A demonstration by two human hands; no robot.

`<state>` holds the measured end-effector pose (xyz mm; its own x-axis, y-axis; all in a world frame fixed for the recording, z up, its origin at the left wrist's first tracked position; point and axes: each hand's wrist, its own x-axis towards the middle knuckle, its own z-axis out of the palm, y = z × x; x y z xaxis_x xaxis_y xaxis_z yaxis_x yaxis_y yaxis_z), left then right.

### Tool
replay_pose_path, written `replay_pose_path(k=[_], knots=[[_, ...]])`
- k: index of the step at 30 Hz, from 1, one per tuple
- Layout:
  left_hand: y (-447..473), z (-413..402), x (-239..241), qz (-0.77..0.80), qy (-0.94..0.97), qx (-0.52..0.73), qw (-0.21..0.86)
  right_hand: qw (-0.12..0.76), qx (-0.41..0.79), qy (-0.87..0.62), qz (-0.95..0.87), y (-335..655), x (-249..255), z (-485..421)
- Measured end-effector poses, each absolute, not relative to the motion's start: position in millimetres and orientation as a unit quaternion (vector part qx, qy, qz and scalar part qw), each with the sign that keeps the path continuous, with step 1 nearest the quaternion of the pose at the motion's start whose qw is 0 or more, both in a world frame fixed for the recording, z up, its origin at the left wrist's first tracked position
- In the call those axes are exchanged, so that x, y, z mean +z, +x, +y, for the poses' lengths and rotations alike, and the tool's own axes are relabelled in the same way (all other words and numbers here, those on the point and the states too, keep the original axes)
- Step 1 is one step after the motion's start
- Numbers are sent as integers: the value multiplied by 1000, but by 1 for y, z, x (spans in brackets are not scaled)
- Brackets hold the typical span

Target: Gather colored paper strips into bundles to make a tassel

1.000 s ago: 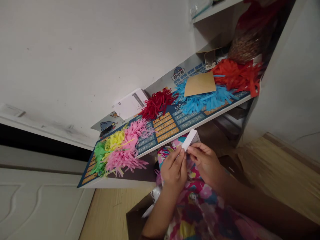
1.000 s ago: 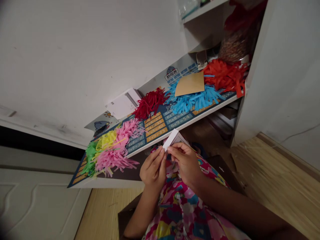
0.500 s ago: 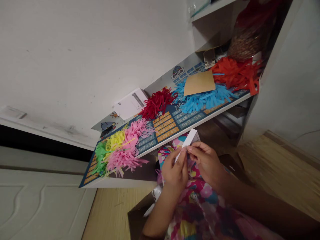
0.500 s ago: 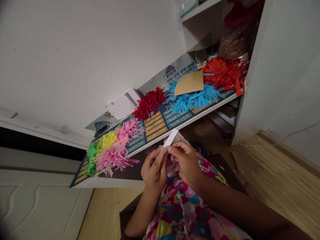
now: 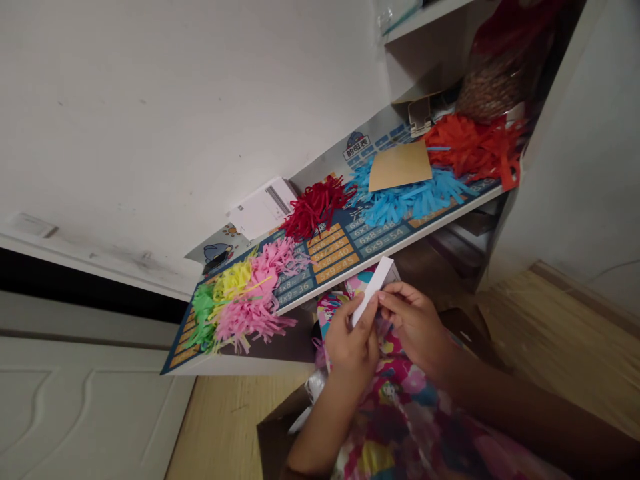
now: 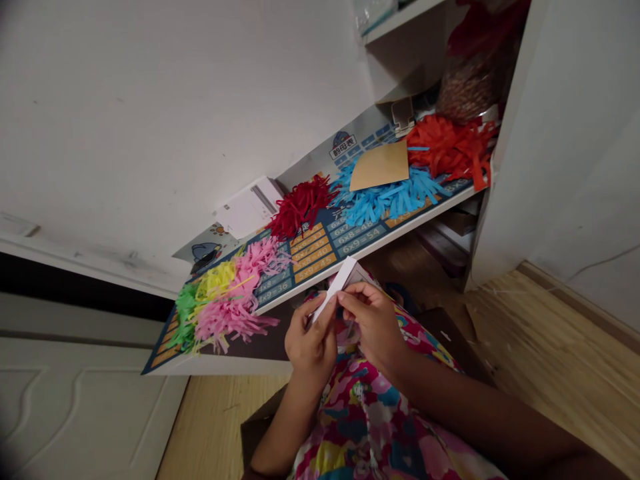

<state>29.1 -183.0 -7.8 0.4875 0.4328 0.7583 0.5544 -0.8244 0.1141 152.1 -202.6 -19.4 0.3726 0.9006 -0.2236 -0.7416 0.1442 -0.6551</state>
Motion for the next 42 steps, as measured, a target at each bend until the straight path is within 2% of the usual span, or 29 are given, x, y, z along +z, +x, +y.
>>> replay_pose_path(k=[28,38,42], knots=[[35,-185,-2,-303,-852,-425,47,738,539,-378,-146,156,-20,-207],[37,-188,-2,-300,-856,-419,40,765,367,-451,-276,157,-32,-208],[37,-187,-3,-296,-856,-423,36,760,342,-468,-293,158,-31,-209]])
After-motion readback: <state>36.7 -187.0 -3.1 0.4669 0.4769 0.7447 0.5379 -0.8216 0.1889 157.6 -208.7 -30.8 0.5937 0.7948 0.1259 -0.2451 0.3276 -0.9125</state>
